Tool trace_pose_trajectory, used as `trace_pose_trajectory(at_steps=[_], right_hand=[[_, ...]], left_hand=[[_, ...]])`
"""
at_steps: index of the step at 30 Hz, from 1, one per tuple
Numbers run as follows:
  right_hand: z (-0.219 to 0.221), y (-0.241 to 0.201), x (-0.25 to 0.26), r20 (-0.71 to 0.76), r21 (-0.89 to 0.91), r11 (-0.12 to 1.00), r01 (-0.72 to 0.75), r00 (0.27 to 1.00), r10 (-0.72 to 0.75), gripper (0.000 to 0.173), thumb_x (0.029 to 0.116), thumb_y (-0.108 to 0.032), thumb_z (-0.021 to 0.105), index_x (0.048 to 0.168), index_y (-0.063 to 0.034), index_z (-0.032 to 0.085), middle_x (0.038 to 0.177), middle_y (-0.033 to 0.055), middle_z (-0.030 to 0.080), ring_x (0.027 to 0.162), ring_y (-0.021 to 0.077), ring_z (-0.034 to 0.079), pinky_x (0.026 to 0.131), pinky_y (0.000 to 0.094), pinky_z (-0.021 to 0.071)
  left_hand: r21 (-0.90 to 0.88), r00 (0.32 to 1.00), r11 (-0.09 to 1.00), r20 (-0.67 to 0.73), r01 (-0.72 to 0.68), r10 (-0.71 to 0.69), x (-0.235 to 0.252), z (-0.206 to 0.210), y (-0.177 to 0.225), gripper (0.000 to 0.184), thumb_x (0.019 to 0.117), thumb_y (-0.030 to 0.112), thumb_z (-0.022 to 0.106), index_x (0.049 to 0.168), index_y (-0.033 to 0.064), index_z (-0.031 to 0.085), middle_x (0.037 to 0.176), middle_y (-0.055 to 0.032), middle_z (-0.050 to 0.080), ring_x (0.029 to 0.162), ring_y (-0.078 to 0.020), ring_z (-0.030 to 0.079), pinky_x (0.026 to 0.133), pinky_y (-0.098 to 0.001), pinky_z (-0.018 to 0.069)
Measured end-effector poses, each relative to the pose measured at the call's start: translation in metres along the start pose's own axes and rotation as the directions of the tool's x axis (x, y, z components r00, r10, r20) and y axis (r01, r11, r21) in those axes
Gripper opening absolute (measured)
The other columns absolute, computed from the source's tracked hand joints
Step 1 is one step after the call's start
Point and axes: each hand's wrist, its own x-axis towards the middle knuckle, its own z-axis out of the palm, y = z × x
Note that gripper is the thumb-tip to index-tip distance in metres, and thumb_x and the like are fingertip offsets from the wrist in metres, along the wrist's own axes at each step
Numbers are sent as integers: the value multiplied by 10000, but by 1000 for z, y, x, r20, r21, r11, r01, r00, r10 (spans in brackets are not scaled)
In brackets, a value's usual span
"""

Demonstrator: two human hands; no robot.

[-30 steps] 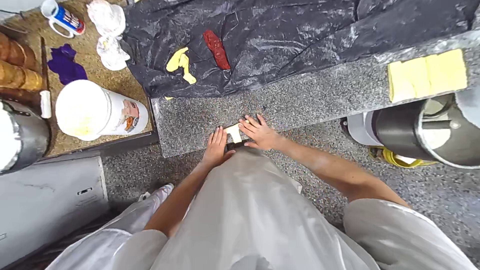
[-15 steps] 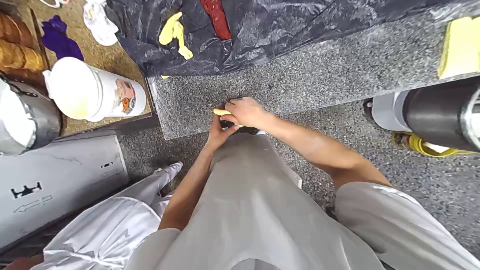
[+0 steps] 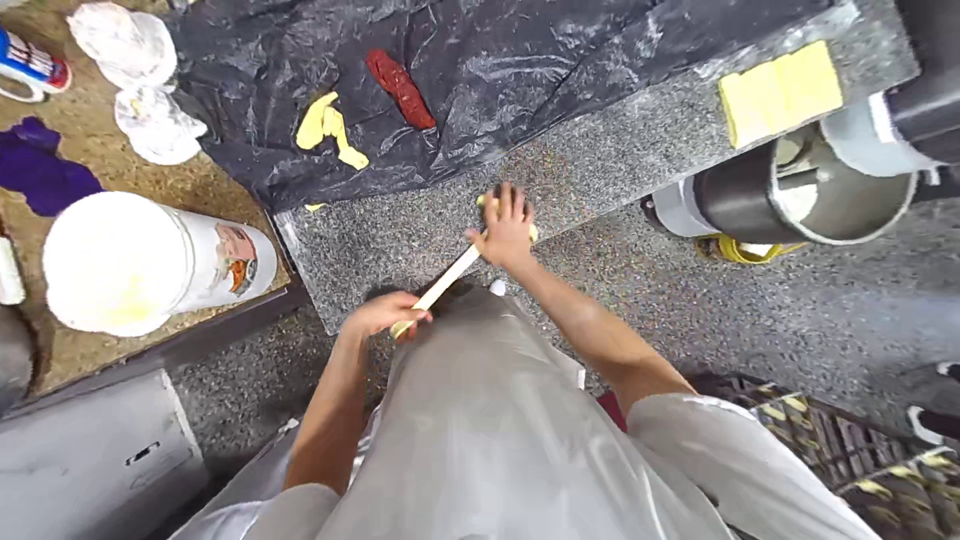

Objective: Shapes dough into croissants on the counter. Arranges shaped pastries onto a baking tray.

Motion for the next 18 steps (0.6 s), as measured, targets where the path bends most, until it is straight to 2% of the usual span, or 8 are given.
trace_pose_trajectory(at_steps=[3,5,8,10,12,14,16,18], right_hand=[[4,-24,-12,24,-40,999,-16,1000,16,1141,784,-959,350,1643,-213,262,1714,212,115,1551,525,74,1130,830,126],[-11,0,25,-7,-62,988,-143,990,143,1122,808,-932,365,1657,-215,207,1709,237,94,1551,528,73,1121,840,146],[-19,32,71,-129,-91,936,-340,936,328,1103,861,-881,337,1661,-143,160,1699,275,73,1556,515,72,1146,813,121],[-9,4,50,-132,-107,945,-309,947,294,1113,863,-880,339,1651,-108,193,1695,278,99,1553,516,87,1145,815,130],[6,-44,6,-39,-112,978,-173,985,170,1116,837,-905,362,1643,-144,243,1700,257,110,1555,514,73,1137,828,107],[13,-61,-12,13,-102,987,-123,992,125,1117,819,-917,369,1656,-193,215,1715,225,76,1567,488,34,1141,826,62],[0,-31,17,-48,-94,971,-220,975,216,1092,848,-890,370,1656,-173,208,1715,225,82,1565,497,52,1133,838,88],[-12,15,56,-163,-98,929,-357,926,339,1085,868,-870,362,1657,-146,189,1698,269,101,1552,523,88,1132,833,120]], left_hand=[[22,1000,999,11,27,-27,-45,-11,-41,308,1029,293,557,1103,31,701,710,-62,678,547,-145,629,531,-342,566],[-14,999,999,12,40,-40,-70,-10,-65,295,1037,284,549,1076,33,700,685,-59,687,523,-139,639,506,-336,570],[-76,1000,997,-18,18,-19,-95,-9,-92,298,1026,251,520,1112,33,704,692,-51,696,550,-136,656,547,-343,591],[-134,998,991,-60,-1,-7,-105,-10,-109,294,1038,214,501,1144,14,689,702,-59,702,569,-150,677,569,-356,610],[-216,992,976,-126,-28,1,-108,-5,-120,281,1035,197,503,1146,9,681,691,-51,697,570,-145,678,573,-345,610],[-264,985,962,-168,-66,22,-109,1,-128,281,1034,216,513,1140,20,685,690,-40,692,570,-131,670,579,-330,605],[-277,983,956,-176,-93,45,-107,5,-132,263,1040,211,521,1129,26,686,694,-34,691,571,-121,667,587,-317,607],[-286,979,953,-200,-95,37,-106,9,-127,258,1039,209,522,1126,31,687,684,-28,691,560,-111,659,579,-304,600]])
